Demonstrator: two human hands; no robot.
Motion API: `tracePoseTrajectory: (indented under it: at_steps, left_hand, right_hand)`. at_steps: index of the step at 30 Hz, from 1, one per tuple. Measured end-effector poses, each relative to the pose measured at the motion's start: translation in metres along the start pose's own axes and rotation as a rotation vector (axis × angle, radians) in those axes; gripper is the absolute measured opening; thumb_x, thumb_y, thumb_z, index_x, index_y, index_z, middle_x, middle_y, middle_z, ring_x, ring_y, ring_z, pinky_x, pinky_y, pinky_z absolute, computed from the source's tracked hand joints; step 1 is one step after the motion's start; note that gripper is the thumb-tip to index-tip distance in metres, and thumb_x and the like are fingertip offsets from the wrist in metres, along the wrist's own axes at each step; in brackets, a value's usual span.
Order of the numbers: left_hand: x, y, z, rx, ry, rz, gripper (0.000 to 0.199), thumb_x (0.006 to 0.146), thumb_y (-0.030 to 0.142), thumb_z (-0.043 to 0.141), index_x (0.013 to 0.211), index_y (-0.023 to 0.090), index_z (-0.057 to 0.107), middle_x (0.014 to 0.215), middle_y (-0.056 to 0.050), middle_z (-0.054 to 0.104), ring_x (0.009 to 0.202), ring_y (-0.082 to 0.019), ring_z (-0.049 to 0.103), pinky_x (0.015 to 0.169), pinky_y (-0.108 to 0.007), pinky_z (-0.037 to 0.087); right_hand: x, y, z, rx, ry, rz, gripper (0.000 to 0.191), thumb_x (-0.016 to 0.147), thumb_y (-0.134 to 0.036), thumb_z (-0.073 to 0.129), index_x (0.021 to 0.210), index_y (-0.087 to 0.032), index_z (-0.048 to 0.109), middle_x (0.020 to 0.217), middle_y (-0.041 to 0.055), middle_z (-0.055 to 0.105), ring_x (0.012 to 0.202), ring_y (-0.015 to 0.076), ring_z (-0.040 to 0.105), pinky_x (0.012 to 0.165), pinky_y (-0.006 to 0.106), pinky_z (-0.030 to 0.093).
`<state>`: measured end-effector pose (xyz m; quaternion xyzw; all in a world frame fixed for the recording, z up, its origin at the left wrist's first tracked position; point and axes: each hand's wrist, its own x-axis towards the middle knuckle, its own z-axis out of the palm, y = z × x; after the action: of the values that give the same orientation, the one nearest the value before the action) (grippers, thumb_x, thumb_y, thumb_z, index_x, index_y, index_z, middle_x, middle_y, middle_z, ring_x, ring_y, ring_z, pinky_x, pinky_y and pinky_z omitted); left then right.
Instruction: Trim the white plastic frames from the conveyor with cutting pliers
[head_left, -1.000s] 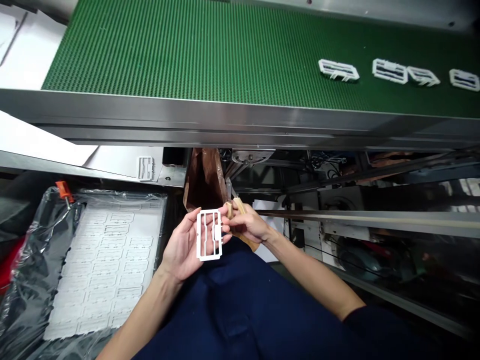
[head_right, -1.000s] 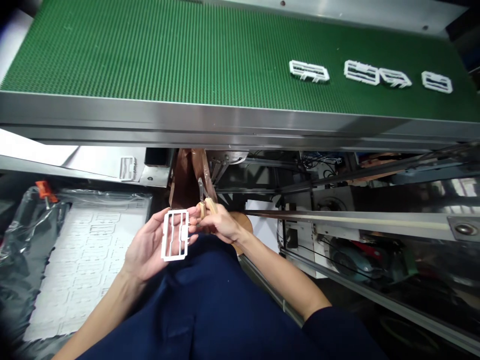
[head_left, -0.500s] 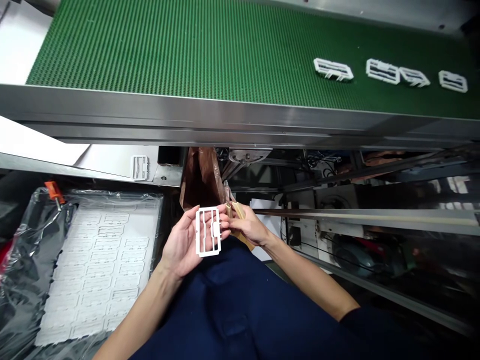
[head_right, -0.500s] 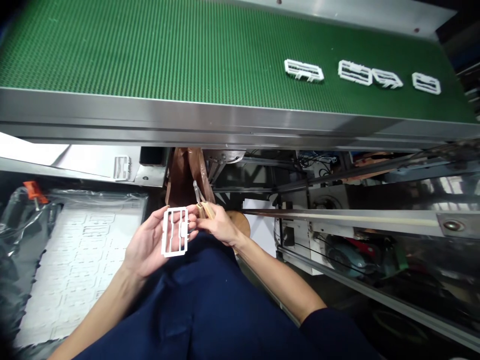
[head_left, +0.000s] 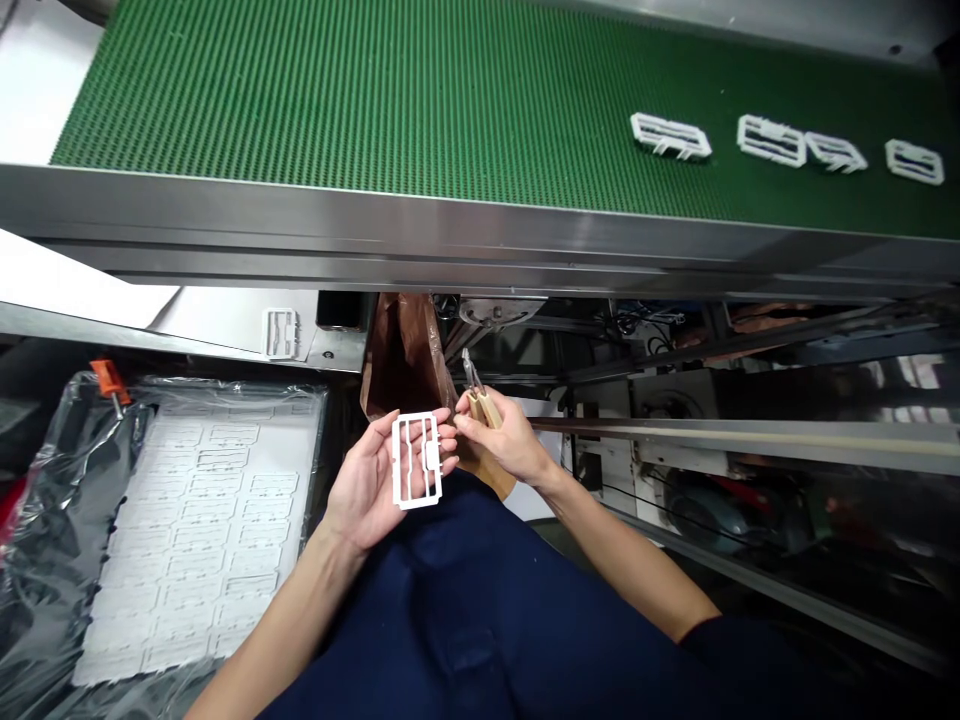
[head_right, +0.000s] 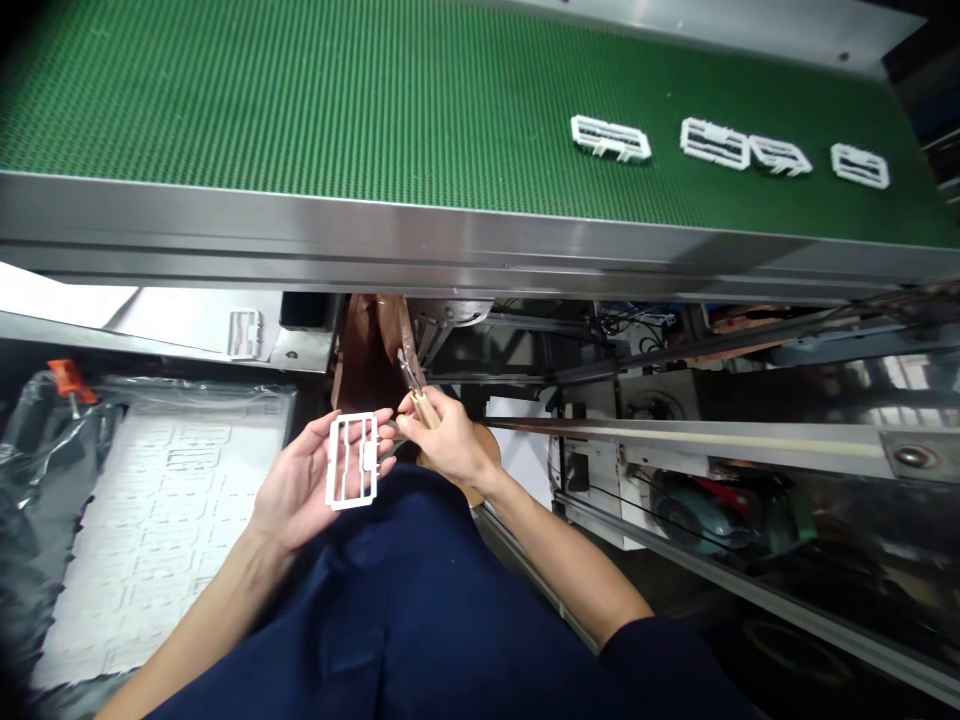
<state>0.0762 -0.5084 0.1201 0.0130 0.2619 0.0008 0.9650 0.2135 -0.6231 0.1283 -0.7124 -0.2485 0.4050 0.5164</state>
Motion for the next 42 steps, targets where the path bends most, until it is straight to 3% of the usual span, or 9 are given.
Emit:
tracePoseTrajectory:
  at_steps: [8, 14, 19, 28, 34, 38, 42]
  left_hand:
    - [0.001, -0.001, 0.001, 0.014, 0.034, 0.034, 0.045, 0.094, 0.024, 0.032, 0.121, -0.004, 0.053, 0.098, -0.021, 0.068, 0.093, -0.027, 0.064, 0.092, -0.044, 0.048]
    - [0.005, -0.005, 0.011, 0.023, 0.172, 0.195, 0.043, 0.094, 0.024, 0.030, 0.120, 0.002, 0.056, 0.093, -0.015, 0.070, 0.088, -0.022, 0.066, 0.083, -0.034, 0.053]
    - [0.005, -0.009, 0.020, 0.050, 0.247, 0.289, 0.044, 0.095, 0.025, 0.027, 0.113, 0.006, 0.061, 0.083, -0.010, 0.071, 0.076, -0.020, 0.068, 0.075, -0.032, 0.057]
    - [0.003, -0.009, 0.023, 0.054, 0.284, 0.283, 0.043, 0.094, 0.025, 0.028, 0.113, 0.006, 0.061, 0.079, -0.010, 0.070, 0.069, -0.019, 0.068, 0.061, -0.029, 0.058]
    - [0.003, -0.007, 0.025, 0.028, 0.272, 0.273, 0.043, 0.094, 0.025, 0.027, 0.109, 0.006, 0.063, 0.081, -0.010, 0.070, 0.070, -0.018, 0.067, 0.073, -0.035, 0.057]
    - [0.005, -0.005, 0.024, 0.018, 0.265, 0.268, 0.043, 0.094, 0.024, 0.028, 0.107, 0.004, 0.064, 0.081, -0.011, 0.070, 0.069, -0.018, 0.067, 0.072, -0.034, 0.057]
    - [0.007, -0.002, 0.018, 0.008, 0.240, 0.282, 0.043, 0.094, 0.024, 0.029, 0.108, 0.003, 0.063, 0.084, -0.012, 0.071, 0.075, -0.019, 0.067, 0.076, -0.031, 0.056]
  right_hand:
    - [-0.006, -0.013, -0.009, -0.325, 0.220, -0.095, 0.010, 0.076, -0.026, 0.056, 0.077, -0.018, 0.052, 0.071, -0.0017, 0.055, 0.064, 0.0102, 0.052, 0.062, 0.022, 0.043]
    - [-0.031, -0.004, 0.022, -0.137, 0.092, 0.090, 0.017, 0.080, -0.034, 0.056, 0.081, -0.019, 0.047, 0.070, -0.0018, 0.056, 0.058, 0.0102, 0.054, 0.058, 0.022, 0.045]
    - [-0.034, 0.003, 0.042, -0.019, 0.127, 0.028, 0.017, 0.078, -0.030, 0.059, 0.079, -0.019, 0.047, 0.071, -0.0020, 0.053, 0.063, 0.0095, 0.050, 0.061, 0.022, 0.044]
    - [-0.035, -0.002, 0.028, 0.196, -0.036, 0.038, 0.023, 0.071, -0.025, 0.066, 0.083, -0.019, 0.047, 0.081, -0.0005, 0.053, 0.072, 0.0106, 0.052, 0.072, 0.024, 0.047]
    - [-0.037, -0.002, 0.024, 0.275, -0.127, 0.073, 0.025, 0.071, -0.025, 0.066, 0.087, -0.018, 0.048, 0.081, 0.0001, 0.055, 0.074, 0.0109, 0.055, 0.075, 0.025, 0.048]
    - [-0.035, -0.001, 0.023, 0.223, -0.092, 0.038, 0.020, 0.075, -0.027, 0.063, 0.087, -0.018, 0.050, 0.083, 0.0009, 0.055, 0.075, 0.0115, 0.057, 0.073, 0.024, 0.047]
    - [-0.032, 0.004, 0.022, 0.064, 0.084, 0.035, 0.013, 0.082, -0.028, 0.055, 0.087, -0.019, 0.048, 0.073, -0.0009, 0.056, 0.061, 0.0102, 0.056, 0.062, 0.023, 0.046]
